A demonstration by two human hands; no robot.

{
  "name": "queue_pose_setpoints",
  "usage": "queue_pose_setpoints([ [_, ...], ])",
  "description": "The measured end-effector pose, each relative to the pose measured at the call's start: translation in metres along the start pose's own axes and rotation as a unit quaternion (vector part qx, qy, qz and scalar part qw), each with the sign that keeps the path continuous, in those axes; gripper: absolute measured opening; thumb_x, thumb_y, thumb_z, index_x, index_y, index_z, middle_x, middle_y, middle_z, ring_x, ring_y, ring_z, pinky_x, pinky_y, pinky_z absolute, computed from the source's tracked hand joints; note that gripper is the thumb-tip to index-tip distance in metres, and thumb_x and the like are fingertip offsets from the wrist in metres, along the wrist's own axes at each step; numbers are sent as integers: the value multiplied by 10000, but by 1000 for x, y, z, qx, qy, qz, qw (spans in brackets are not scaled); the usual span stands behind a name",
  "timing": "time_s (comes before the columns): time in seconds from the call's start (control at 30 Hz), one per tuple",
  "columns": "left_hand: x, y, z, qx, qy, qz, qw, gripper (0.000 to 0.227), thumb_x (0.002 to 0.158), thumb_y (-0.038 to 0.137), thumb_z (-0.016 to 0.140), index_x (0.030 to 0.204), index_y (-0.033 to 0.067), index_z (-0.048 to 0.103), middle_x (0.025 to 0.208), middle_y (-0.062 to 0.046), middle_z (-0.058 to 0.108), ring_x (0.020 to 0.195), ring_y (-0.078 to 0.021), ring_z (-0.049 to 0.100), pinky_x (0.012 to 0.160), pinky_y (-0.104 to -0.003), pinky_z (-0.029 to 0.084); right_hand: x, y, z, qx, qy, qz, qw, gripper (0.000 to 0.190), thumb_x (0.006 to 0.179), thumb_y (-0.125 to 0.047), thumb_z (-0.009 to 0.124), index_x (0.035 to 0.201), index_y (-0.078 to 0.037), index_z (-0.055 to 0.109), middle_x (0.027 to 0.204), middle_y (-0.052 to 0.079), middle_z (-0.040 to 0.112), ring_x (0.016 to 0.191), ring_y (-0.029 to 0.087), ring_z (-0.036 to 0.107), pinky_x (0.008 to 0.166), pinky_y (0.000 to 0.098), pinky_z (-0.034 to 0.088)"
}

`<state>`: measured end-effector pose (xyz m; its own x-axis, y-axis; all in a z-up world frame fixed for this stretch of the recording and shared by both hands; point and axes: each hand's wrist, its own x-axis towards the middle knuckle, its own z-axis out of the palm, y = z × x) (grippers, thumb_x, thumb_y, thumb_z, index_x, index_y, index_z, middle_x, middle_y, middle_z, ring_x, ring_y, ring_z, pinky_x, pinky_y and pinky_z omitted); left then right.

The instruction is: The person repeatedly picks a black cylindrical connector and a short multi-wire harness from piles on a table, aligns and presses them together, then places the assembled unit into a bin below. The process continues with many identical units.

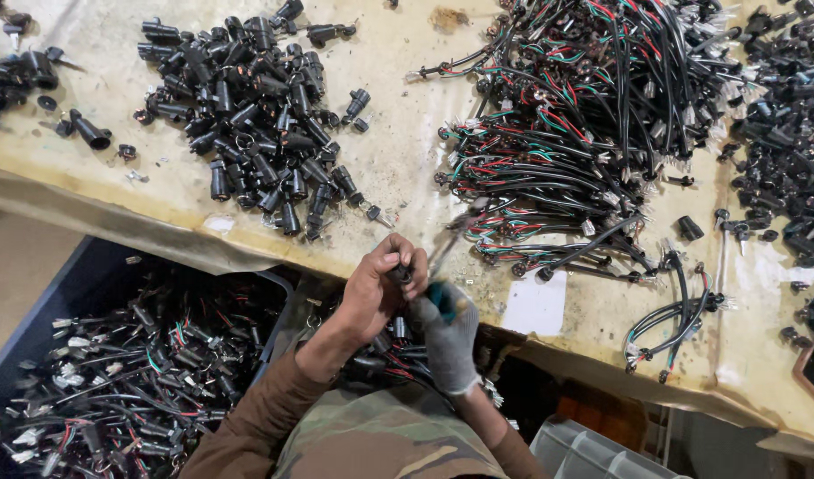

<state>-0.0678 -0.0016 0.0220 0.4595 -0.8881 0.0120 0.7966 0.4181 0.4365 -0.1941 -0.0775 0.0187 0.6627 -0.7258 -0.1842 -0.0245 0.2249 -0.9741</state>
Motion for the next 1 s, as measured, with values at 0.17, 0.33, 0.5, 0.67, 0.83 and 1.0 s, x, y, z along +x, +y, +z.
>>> queue_pose_setpoints([
  [0.17,7,-5,7,-18,-55,-16,998,224,995,288,567,1002,98,449,810,-59,430,757,-171,416,740,-311,374,0,-6,-12,177,10,208,962,144,873,-132,630,963,-32,679,838,16,684,708,100,631,623,255,506],
  [0.33,17,4,14,80,-161,-16,984,214,982,217,596,1095,130,436,864,-68,484,821,-175,489,806,-340,432,-1,8,-22,156,22,88,983,149,963,-113,714,1034,-15,627,871,13,608,718,85,550,595,234,435],
  [0.5,5,16,10,152,-222,-10,963,275,1067,293,637,1143,61,512,997,-69,532,938,-159,514,889,-321,439,7,29,-36,167,-17,86,982,152,850,-128,655,987,-64,649,889,26,683,739,110,635,633,241,515],
  [0.67,3,6,2,167,-144,2,976,581,925,522,736,1170,-4,699,814,-4,587,731,-80,505,656,-213,393,15,-3,-65,262,-116,-18,958,138,955,-121,728,954,-109,590,865,5,555,698,104,548,570,235,437],
  [0.83,-5,6,6,400,-204,23,893,457,808,366,884,1068,23,732,812,12,650,720,-74,581,653,-254,475,4,-83,-82,70,-169,-271,945,154,805,-199,795,814,-157,647,818,42,612,644,163,594,556,261,458],
  [1.0,-6,12,20,538,-279,85,791,352,757,240,825,1016,27,716,709,-60,649,599,-118,611,599,-300,521,13,-129,-54,-334,-314,-327,826,224,719,-241,746,910,-126,722,909,94,706,828,279,714,710,336,557],
])
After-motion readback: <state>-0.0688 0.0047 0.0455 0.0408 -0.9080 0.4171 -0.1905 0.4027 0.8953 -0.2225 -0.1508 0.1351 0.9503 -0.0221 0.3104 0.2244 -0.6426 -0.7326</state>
